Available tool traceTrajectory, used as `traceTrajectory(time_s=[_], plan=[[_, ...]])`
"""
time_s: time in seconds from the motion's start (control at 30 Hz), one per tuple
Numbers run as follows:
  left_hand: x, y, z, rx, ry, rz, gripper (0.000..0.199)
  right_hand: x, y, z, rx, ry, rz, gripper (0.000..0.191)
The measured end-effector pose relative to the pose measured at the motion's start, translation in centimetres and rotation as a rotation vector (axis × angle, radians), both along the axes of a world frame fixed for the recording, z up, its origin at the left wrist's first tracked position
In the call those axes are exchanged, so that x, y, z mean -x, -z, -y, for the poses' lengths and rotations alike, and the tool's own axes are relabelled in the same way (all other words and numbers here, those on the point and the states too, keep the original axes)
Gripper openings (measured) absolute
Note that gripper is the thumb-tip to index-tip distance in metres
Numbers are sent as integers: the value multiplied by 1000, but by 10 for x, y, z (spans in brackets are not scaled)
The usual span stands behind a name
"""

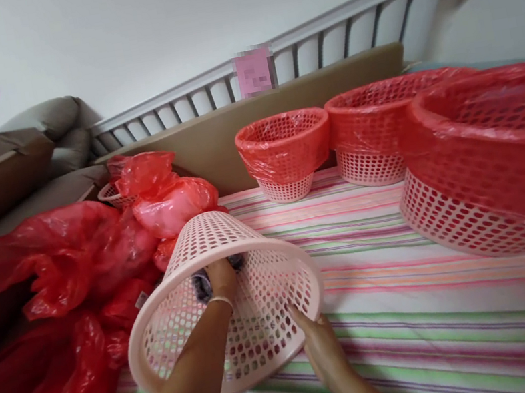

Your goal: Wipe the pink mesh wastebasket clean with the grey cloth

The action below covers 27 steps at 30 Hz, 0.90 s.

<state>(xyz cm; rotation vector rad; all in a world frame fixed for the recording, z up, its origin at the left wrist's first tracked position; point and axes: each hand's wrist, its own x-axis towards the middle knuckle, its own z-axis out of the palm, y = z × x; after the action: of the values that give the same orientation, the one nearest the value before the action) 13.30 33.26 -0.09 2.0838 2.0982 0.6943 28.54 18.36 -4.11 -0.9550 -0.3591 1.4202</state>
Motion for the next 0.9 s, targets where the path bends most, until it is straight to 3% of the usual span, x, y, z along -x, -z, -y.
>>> traceTrajectory(time_s=[0.13,0.33,0.5,0.63,0.7,0.8,0.9], plan=[[2,11,1,-4,-16,-55,35,1,1,-1,51,-11,-5,49],[-5,2,15,98,32,-77,25,3,-1,0,69,9,-1,56],[-20,-6,81,161,151,-64,35,3,-2,0,49,27,-22,59],[-23,-14,148,189,357,-30,38,3,-1,2,30,49,27,56],[-21,-18,168,204,451,7,36,4,-2,4,21,55,66,52],[-18,-22,169,212,487,59,31,4,-3,5,-4,40,61,47],[-18,-21,137,172,404,60,31,4,-3,5,-20,9,35,47]])
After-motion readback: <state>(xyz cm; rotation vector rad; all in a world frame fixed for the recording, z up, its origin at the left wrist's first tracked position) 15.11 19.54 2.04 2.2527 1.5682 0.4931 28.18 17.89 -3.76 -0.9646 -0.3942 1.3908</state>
